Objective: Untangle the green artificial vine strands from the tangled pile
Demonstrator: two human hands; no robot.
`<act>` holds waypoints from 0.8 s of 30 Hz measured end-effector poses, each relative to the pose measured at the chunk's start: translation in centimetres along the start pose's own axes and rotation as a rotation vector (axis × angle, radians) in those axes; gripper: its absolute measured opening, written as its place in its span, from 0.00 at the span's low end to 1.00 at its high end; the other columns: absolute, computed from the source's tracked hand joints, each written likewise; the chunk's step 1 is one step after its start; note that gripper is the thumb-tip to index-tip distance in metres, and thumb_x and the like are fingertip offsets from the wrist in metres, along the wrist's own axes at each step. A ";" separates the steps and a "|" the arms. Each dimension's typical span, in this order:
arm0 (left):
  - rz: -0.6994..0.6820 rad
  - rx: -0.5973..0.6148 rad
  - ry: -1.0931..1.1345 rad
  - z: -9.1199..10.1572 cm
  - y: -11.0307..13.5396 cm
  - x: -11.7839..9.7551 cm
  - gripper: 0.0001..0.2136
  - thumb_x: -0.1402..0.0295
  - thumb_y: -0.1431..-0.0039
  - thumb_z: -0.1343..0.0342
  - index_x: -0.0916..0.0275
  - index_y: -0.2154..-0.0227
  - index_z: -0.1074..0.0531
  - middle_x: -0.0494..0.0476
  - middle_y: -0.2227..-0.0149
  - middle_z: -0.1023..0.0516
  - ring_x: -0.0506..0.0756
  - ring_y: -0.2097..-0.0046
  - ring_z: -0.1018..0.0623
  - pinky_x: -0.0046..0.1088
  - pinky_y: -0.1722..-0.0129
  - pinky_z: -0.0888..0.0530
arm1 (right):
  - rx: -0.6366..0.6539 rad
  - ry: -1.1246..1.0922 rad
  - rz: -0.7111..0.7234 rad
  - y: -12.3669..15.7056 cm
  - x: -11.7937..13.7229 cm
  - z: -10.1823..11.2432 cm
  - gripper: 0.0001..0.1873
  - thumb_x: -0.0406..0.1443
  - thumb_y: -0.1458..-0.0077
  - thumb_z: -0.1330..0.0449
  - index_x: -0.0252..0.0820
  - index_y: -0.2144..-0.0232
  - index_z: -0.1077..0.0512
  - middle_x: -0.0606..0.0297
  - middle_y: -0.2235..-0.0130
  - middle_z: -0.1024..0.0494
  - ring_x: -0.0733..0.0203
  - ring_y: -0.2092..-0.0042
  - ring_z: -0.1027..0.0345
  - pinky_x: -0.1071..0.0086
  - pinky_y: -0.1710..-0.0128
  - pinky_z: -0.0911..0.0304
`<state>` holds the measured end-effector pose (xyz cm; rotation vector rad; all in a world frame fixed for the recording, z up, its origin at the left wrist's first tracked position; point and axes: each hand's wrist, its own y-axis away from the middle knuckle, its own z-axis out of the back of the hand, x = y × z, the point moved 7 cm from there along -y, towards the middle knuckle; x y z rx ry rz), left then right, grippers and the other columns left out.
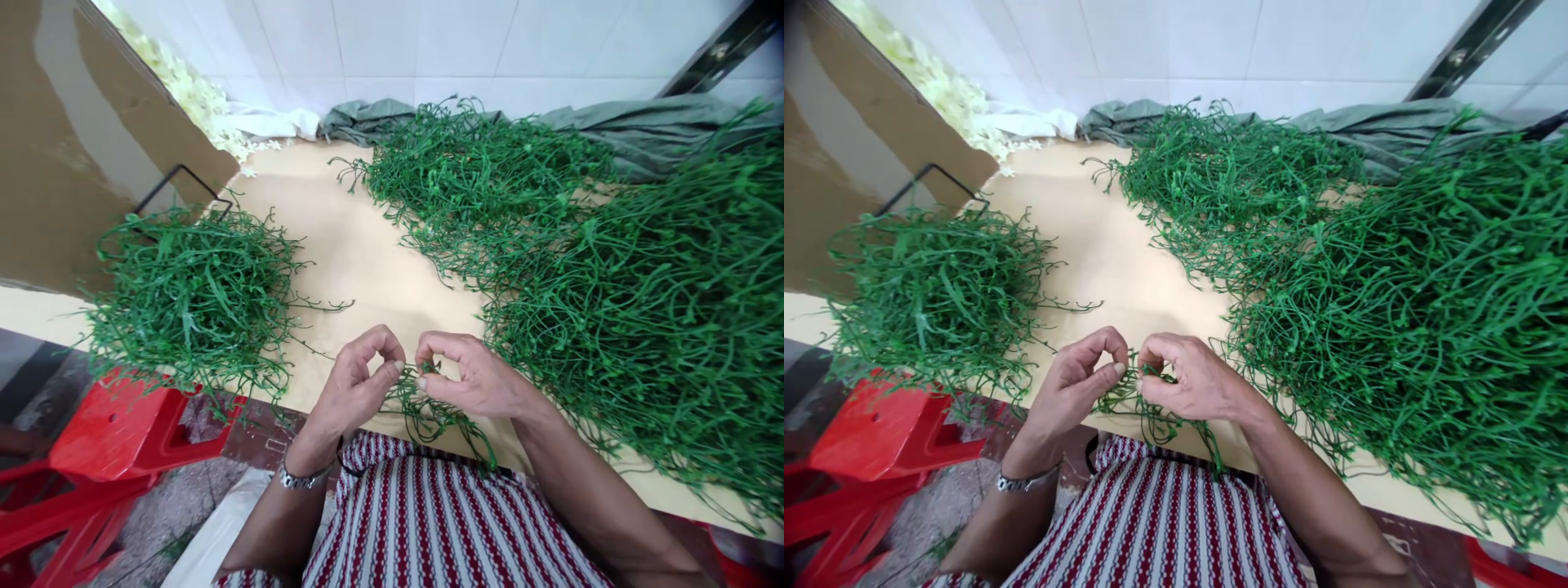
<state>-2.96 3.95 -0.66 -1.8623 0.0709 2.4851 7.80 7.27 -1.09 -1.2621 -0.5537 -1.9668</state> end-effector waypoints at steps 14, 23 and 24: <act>-0.062 0.010 -0.282 0.3 0.6 0.1 0.07 0.79 0.49 0.56 0.62 0.75 0.38 0.50 0.75 0.36 0.49 0.72 0.36 0.26 0.72 0.38 | 0.027 -0.301 -0.208 -0.1 -1.8 -1.1 0.04 0.28 0.55 0.49 0.40 0.74 0.38 0.72 0.75 0.39 0.70 0.73 0.45 0.76 0.73 0.48; -0.004 -0.023 -0.224 -0.2 0.6 0.5 0.03 0.76 0.50 0.52 0.64 0.74 0.34 0.48 0.78 0.37 0.48 0.75 0.37 0.23 0.75 0.39 | 0.004 0.230 -0.055 0.2 -0.2 -0.4 0.09 0.28 0.50 0.51 0.40 0.65 0.35 0.67 0.70 0.31 0.66 0.72 0.41 0.73 0.72 0.47; -0.006 -0.030 -0.240 -0.3 0.5 0.5 0.03 0.75 0.50 0.51 0.64 0.74 0.34 0.48 0.77 0.36 0.48 0.75 0.36 0.23 0.74 0.38 | 0.007 0.273 -0.047 0.3 -0.1 -0.5 0.10 0.27 0.49 0.51 0.40 0.64 0.36 0.66 0.70 0.31 0.66 0.72 0.41 0.72 0.72 0.47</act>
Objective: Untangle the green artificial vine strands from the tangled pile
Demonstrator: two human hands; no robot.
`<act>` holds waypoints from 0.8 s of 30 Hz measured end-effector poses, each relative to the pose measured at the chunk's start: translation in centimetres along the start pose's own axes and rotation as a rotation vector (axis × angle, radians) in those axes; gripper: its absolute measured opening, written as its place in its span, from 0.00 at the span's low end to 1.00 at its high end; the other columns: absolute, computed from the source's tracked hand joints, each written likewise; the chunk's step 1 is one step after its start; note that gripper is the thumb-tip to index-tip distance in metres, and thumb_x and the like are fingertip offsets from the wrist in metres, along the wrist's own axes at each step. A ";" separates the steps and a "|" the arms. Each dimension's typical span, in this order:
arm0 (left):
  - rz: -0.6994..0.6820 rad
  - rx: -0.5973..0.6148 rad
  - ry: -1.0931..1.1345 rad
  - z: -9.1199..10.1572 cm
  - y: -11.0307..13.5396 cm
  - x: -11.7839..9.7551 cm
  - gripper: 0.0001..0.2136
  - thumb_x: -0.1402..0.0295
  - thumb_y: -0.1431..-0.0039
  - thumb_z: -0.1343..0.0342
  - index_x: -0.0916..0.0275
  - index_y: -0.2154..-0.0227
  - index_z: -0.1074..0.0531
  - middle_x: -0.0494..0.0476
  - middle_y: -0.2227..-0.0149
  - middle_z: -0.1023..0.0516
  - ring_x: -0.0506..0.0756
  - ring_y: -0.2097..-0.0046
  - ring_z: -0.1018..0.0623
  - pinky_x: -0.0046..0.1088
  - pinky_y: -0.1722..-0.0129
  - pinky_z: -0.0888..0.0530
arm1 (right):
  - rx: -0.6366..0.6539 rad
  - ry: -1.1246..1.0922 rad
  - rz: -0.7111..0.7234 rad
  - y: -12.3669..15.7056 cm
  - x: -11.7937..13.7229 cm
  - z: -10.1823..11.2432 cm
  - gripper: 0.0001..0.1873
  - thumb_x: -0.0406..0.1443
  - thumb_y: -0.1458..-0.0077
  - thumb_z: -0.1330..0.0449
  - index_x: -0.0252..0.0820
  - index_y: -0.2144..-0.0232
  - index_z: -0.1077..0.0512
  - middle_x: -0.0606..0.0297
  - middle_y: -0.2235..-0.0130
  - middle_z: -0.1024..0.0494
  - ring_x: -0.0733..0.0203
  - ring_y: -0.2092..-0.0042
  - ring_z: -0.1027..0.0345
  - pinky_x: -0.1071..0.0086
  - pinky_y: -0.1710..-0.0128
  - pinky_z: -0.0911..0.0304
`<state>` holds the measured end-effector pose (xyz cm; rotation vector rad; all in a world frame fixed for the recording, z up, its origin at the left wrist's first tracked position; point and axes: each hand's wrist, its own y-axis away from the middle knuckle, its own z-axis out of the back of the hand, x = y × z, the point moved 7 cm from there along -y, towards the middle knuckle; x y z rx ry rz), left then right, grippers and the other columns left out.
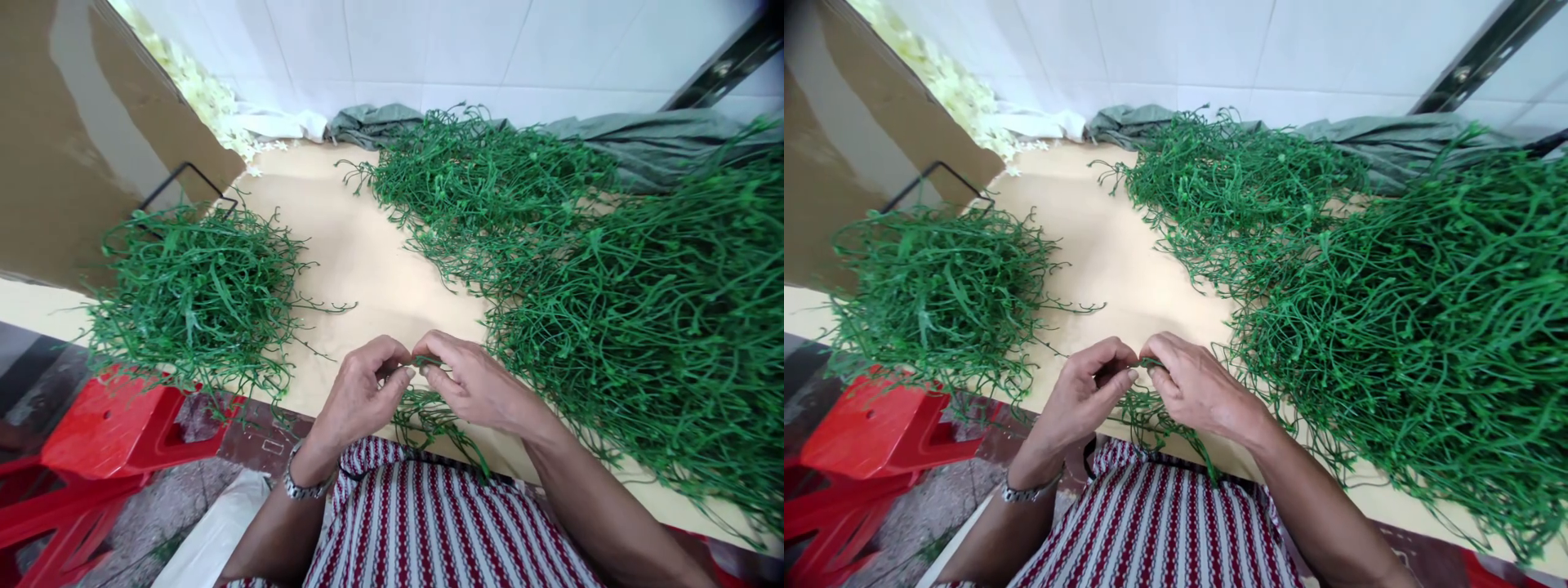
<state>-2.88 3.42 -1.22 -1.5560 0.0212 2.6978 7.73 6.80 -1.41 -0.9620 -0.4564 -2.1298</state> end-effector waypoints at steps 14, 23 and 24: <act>-0.081 0.142 0.070 -1.0 0.0 -0.3 0.09 0.78 0.48 0.53 0.65 0.79 0.30 0.50 0.80 0.33 0.48 0.76 0.35 0.23 0.75 0.39 | 0.092 0.152 0.115 0.6 0.3 -0.8 0.12 0.33 0.43 0.53 0.40 0.78 0.40 0.70 0.79 0.40 0.68 0.78 0.50 0.72 0.76 0.58; 0.031 0.279 0.770 -1.2 -0.2 0.6 0.05 0.71 0.53 0.41 0.66 0.80 0.25 0.52 0.82 0.33 0.46 0.80 0.38 0.24 0.80 0.42 | 0.243 -0.756 0.308 1.4 0.8 -0.2 0.19 0.42 0.41 0.51 0.37 0.77 0.33 0.69 0.80 0.36 0.71 0.80 0.46 0.75 0.79 0.52; 0.056 0.227 0.792 -1.0 -0.5 1.1 0.05 0.70 0.54 0.40 0.66 0.80 0.26 0.52 0.82 0.33 0.46 0.80 0.38 0.24 0.80 0.43 | 0.167 -0.819 0.263 1.3 0.2 0.3 0.19 0.43 0.41 0.50 0.37 0.77 0.33 0.69 0.80 0.36 0.71 0.80 0.47 0.75 0.79 0.52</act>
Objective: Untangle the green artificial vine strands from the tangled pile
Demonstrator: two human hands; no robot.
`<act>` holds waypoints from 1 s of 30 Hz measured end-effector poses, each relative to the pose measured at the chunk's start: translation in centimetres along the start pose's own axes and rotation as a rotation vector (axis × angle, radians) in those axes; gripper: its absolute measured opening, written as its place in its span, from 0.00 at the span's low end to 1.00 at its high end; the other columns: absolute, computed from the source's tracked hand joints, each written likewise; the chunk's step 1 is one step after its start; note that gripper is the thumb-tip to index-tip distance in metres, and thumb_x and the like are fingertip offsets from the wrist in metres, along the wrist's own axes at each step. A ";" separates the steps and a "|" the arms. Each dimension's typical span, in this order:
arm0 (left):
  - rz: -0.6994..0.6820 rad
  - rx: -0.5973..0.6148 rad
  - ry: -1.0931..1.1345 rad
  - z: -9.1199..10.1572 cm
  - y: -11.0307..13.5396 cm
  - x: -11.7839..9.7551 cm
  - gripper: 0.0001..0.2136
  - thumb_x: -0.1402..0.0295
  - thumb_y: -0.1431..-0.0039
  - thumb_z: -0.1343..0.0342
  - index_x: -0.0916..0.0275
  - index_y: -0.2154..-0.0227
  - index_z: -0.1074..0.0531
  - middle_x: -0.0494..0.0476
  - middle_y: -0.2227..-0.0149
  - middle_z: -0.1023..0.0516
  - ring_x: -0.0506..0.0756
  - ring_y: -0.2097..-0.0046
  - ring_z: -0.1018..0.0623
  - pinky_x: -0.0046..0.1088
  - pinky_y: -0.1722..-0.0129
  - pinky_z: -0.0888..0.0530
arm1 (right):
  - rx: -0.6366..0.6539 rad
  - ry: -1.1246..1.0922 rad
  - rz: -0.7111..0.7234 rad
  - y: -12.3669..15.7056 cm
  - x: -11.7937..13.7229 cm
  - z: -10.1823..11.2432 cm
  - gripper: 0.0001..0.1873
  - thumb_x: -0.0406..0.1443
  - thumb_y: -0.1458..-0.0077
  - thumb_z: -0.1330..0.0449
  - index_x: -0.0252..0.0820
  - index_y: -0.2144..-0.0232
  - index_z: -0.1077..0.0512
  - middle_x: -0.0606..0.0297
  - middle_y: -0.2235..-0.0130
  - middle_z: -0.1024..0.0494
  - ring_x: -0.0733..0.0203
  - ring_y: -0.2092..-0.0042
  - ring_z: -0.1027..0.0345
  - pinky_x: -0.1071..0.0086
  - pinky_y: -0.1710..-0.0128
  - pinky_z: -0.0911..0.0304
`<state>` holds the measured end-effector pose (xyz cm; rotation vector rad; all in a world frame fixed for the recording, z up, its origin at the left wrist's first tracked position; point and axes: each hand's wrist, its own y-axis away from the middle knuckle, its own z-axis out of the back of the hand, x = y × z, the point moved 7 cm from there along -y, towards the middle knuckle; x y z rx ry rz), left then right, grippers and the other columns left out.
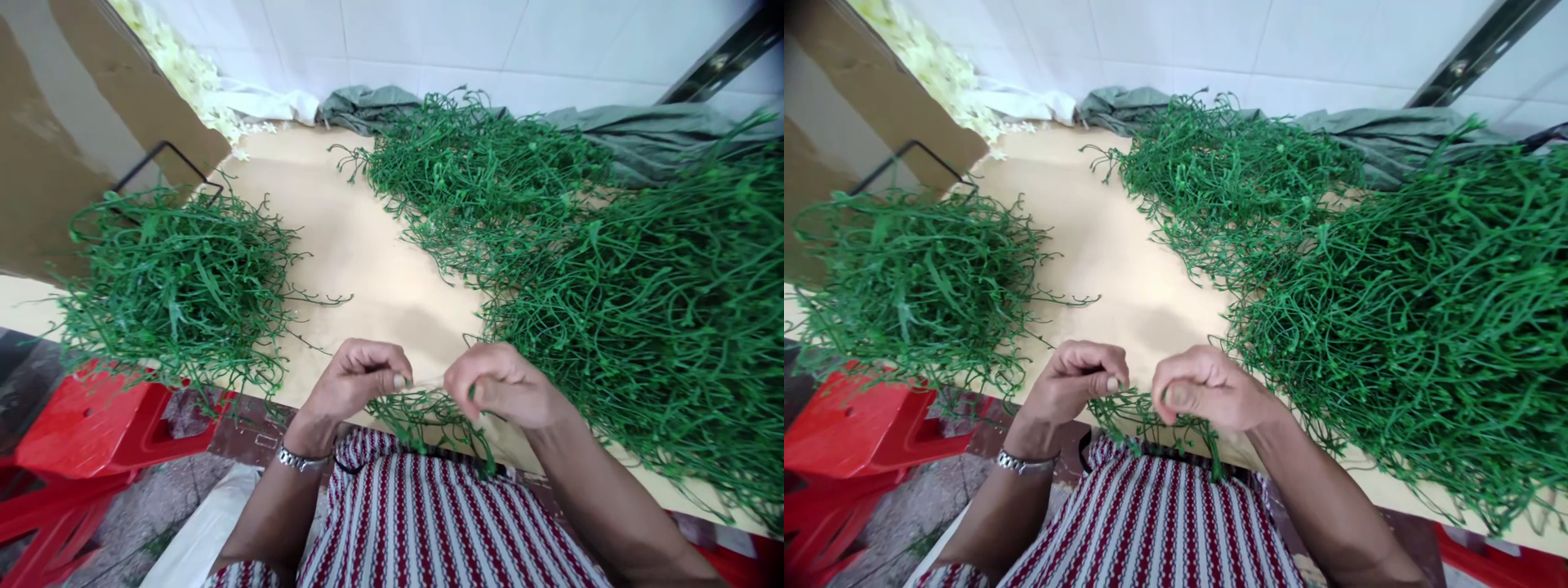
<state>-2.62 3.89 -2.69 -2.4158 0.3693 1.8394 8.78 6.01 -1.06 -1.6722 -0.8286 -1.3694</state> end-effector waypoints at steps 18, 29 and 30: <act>-0.120 -0.321 -0.009 1.6 -1.1 -0.7 0.10 0.68 0.49 0.43 0.62 0.63 0.31 0.50 0.72 0.32 0.47 0.72 0.32 0.21 0.72 0.34 | -0.280 0.740 -0.157 -1.7 0.2 1.3 0.05 0.31 0.47 0.45 0.37 0.71 0.29 0.69 0.74 0.31 0.70 0.73 0.41 0.77 0.73 0.48; -0.159 -0.419 -0.468 1.1 0.4 -1.0 0.02 0.75 0.50 0.46 0.64 0.73 0.34 0.50 0.74 0.32 0.49 0.70 0.32 0.24 0.68 0.34 | -0.338 0.719 -0.129 -1.0 -0.2 1.4 0.06 0.33 0.45 0.47 0.38 0.66 0.31 0.69 0.73 0.32 0.70 0.73 0.42 0.77 0.73 0.47; -0.161 -0.428 -0.469 1.1 0.4 -1.0 0.02 0.75 0.50 0.46 0.64 0.75 0.34 0.49 0.75 0.32 0.48 0.71 0.33 0.24 0.69 0.35 | -0.313 0.734 -0.155 -0.8 -0.3 1.5 0.07 0.33 0.45 0.46 0.38 0.64 0.32 0.69 0.74 0.33 0.69 0.74 0.42 0.76 0.74 0.47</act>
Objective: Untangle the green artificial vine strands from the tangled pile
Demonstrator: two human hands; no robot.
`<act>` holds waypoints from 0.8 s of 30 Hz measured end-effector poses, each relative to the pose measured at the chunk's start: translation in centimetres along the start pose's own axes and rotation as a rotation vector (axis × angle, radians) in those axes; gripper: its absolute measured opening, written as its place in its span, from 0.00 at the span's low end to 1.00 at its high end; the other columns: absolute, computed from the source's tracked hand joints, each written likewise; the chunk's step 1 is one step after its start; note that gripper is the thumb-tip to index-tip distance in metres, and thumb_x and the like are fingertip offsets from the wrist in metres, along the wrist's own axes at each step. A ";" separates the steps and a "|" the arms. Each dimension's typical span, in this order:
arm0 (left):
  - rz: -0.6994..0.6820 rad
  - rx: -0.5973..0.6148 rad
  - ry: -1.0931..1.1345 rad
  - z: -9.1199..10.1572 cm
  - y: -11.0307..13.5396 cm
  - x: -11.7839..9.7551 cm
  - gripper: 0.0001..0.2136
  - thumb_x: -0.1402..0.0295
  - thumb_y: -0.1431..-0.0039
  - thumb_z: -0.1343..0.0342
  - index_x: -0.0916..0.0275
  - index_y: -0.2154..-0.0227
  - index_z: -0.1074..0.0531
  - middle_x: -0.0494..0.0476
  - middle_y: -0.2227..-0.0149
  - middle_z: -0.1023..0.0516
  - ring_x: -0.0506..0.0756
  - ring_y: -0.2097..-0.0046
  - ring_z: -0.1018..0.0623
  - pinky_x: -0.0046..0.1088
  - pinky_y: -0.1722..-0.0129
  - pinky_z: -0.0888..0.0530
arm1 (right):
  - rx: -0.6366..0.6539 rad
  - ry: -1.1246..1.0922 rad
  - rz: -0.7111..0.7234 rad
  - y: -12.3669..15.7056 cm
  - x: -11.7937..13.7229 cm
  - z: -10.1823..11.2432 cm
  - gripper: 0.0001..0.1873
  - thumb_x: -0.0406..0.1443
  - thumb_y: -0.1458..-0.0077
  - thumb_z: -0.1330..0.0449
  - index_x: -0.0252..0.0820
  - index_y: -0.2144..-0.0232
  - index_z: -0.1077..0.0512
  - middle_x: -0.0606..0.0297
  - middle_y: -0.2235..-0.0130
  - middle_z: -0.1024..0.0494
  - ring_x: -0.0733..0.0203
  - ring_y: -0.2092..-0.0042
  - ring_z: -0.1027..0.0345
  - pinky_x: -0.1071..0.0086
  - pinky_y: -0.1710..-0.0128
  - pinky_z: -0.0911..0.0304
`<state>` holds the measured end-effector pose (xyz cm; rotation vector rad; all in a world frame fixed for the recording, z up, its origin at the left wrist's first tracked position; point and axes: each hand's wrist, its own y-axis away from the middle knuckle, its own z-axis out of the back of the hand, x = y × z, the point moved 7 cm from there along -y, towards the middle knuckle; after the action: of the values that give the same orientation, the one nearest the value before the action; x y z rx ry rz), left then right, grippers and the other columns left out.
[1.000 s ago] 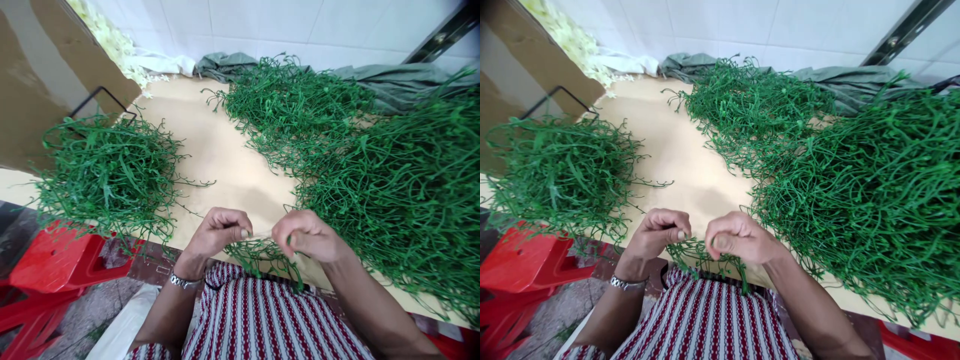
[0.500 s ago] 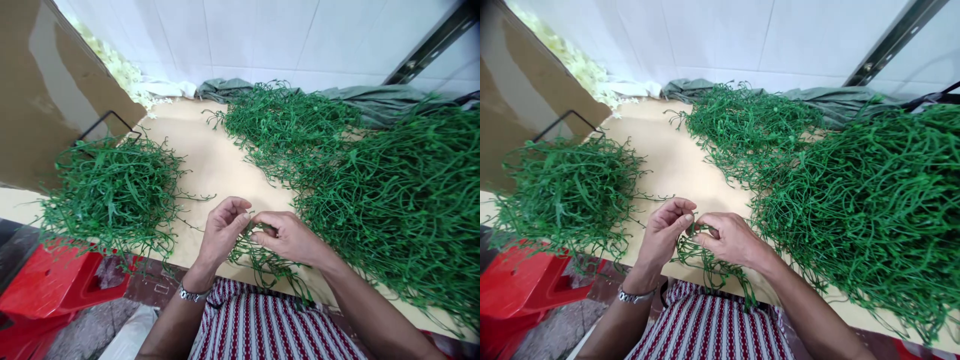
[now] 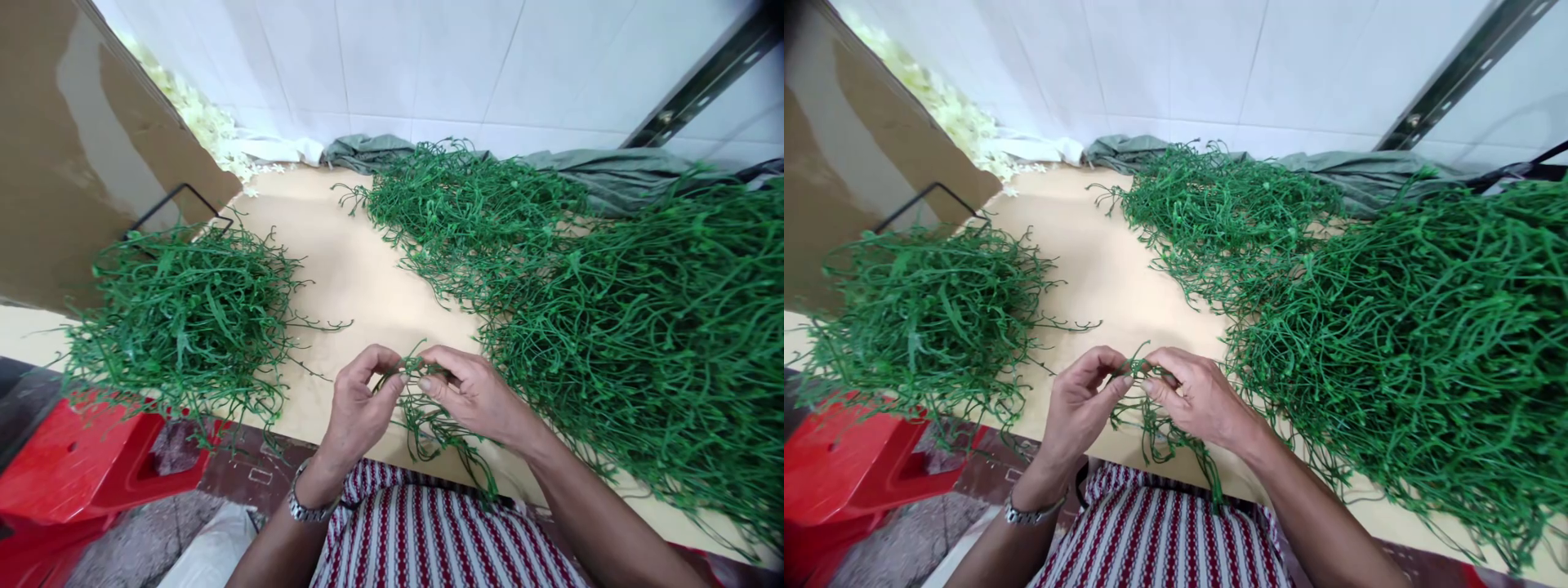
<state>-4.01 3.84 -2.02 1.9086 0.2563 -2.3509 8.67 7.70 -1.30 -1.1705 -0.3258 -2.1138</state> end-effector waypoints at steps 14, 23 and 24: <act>0.171 0.077 0.314 -1.2 0.0 1.0 0.02 0.74 0.56 0.42 0.65 0.77 0.29 0.51 0.76 0.28 0.48 0.74 0.31 0.23 0.73 0.34 | 0.151 -0.212 0.032 -0.8 0.2 -0.8 0.22 0.35 0.49 0.42 0.40 0.50 0.38 0.59 0.54 0.33 0.62 0.55 0.38 0.69 0.57 0.41; 0.120 0.058 0.233 -1.0 0.1 0.9 0.03 0.73 0.51 0.45 0.64 0.77 0.32 0.47 0.81 0.35 0.45 0.79 0.37 0.21 0.79 0.39 | 0.122 -0.451 -0.237 -0.3 -1.4 -1.7 0.29 0.34 0.50 0.42 0.41 0.46 0.45 0.72 0.72 0.38 0.70 0.70 0.43 0.76 0.71 0.45; 0.128 0.067 0.244 -1.1 0.2 1.1 0.03 0.72 0.51 0.45 0.64 0.77 0.32 0.47 0.81 0.35 0.45 0.79 0.37 0.21 0.79 0.39 | 0.149 -0.487 -0.257 -0.4 -1.5 -1.9 0.28 0.35 0.49 0.42 0.40 0.47 0.45 0.71 0.70 0.37 0.69 0.69 0.41 0.76 0.69 0.44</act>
<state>-3.18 3.93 -3.32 2.1739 0.0720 -2.0711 7.70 7.69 -3.52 -1.6137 -0.8803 -1.9452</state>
